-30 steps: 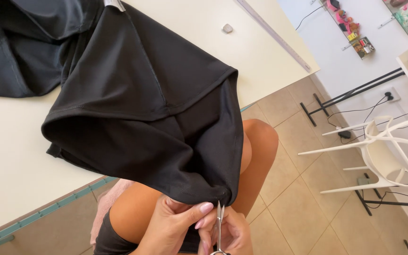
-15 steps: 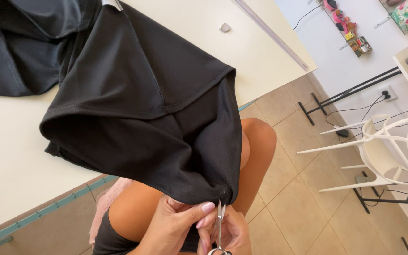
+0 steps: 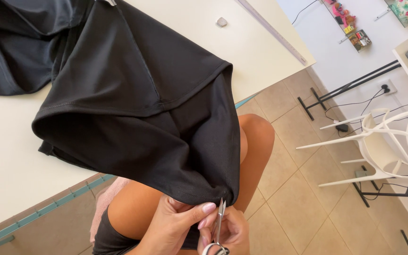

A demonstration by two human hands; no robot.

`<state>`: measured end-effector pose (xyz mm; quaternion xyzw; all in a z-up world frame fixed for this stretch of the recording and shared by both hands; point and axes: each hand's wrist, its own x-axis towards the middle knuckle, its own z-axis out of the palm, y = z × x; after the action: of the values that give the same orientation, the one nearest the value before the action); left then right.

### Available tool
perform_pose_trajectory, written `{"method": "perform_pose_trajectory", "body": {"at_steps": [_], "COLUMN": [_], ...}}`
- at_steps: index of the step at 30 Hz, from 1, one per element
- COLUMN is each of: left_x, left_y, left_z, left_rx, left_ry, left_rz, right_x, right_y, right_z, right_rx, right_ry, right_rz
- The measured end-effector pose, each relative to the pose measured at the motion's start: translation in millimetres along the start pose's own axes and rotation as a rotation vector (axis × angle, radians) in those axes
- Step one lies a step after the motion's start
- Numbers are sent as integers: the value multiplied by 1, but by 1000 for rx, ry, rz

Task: Measuring, marking, and cutting black fabric on a table to prepare garment pieces

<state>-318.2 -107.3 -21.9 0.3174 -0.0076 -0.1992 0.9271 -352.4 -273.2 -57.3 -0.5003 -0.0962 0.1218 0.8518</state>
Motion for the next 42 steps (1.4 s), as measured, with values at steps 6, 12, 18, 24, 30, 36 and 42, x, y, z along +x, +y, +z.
{"method": "perform_pose_trajectory", "body": {"at_steps": [6,12,18,24,30,36,42], "left_x": [4,3,1,1,-1,-2,-2], "left_y": [-35,-35,-33,-37,-29,-20,-19], "left_z": [-25,-27,-21,-25,-18,-7,-8], "left_rx": [75,170,205,242,248,73,70], "left_ry": [184,230,234,191,189,138,87], "left_rz": [80,178,217,277,260,201,205], "right_x": [2,-1,5,2,1,5,5], "right_y": [4,-9,-15,-12,-13,-12,-18], "right_z": [-3,-4,-11,-16,-7,-3,2], "right_rx": [-129,4,-50,-36,1,17,-7], "right_ry": [77,-89,-279,-297,-210,-269,-262], "right_rz": [-110,-7,27,61,81,5,18]}}
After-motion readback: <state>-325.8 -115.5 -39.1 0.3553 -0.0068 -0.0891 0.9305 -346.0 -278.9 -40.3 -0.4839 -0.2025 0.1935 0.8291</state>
